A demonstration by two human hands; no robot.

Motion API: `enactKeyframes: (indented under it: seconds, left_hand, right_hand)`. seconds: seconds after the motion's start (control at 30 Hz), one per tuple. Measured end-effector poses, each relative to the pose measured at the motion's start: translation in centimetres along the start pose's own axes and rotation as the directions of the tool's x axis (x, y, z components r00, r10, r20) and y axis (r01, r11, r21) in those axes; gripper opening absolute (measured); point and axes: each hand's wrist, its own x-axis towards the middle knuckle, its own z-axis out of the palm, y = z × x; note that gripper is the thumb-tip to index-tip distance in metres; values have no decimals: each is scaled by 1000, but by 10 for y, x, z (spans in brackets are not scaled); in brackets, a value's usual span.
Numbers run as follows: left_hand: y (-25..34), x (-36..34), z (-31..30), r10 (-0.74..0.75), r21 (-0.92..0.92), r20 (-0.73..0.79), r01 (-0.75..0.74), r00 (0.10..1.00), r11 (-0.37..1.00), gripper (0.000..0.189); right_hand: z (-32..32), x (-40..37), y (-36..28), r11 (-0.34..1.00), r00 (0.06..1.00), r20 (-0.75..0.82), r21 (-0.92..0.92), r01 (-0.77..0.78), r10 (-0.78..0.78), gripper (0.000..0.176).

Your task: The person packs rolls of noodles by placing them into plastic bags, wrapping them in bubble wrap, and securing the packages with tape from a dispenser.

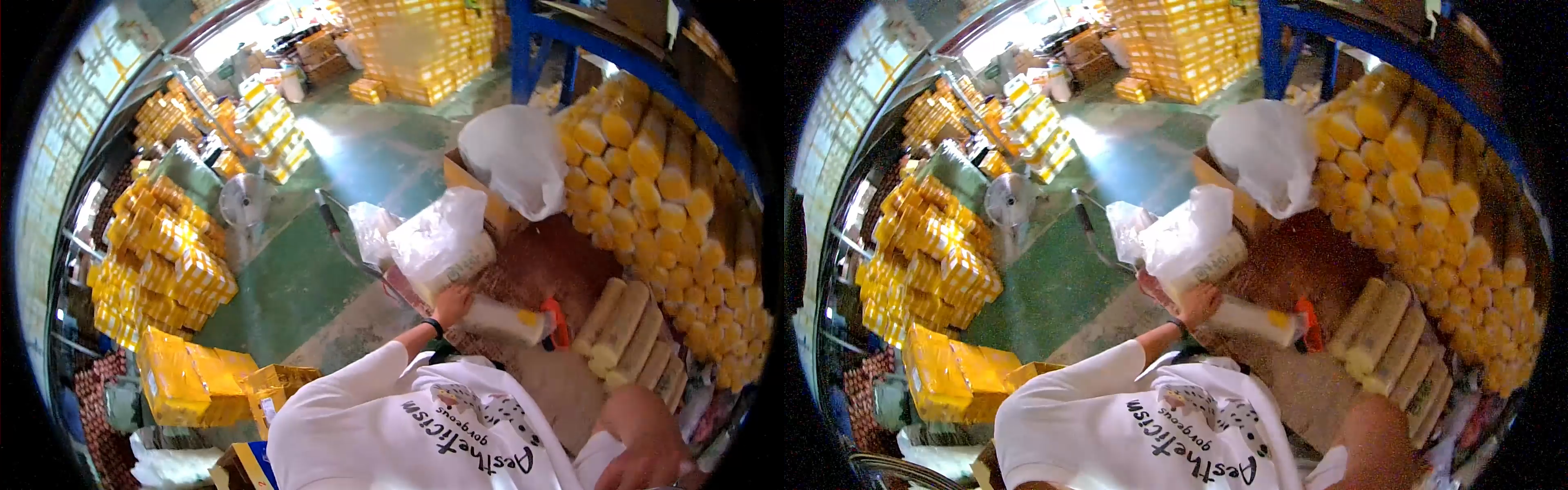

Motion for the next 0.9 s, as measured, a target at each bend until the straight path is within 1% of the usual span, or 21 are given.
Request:
enactKeyframes:
  seconds: [0.03,0.13,0.27,0.37,0.47,0.5,0.6,0.7,0.8,0.83,0.9]
  left_hand:
    - [1,-1,0,41,27,-51,-40,998,999,16]
    - [1,5,-1,13,0,41,-13,999,1000,17]
    - [10,6,-13,12,-1,12,-12,1000,1000,17]
    - [2,1,-2,-9,-20,109,12,994,1000,18]
    - [-6,-13,12,66,8,33,-66,997,998,21]
    - [-1,-17,6,94,28,-46,-93,994,995,22]
    - [9,-23,-6,-29,87,135,17,990,996,21]
    - [13,-33,-3,2,158,24,-6,1000,987,22]
    - [12,-36,1,-52,157,118,33,992,987,22]
    - [15,-37,-7,-2,194,112,-20,994,981,25]
    - [24,-34,-17,-65,292,192,6,979,956,28]
  right_hand:
    - [-3,3,3,1000,1000,16,-1,3,-3,39]
    - [-8,8,4,1000,999,43,2,7,-7,40]
    - [-3,7,-1,1000,998,68,-6,4,-3,41]
    - [-1,6,-2,1000,998,60,-4,-7,8,42]
    - [-2,7,-3,1000,999,46,2,-5,5,43]
    - [-1,7,-6,1000,999,52,0,-6,6,43]
    - [-3,5,-7,1000,998,63,9,0,-1,44]
    - [-8,4,-17,1000,997,71,23,6,-7,45]
    - [-16,-1,-31,999,996,86,39,26,-30,46]
    - [-19,-3,-35,998,995,90,41,40,-43,47]
    - [-27,-7,-40,997,993,101,59,59,-64,47]
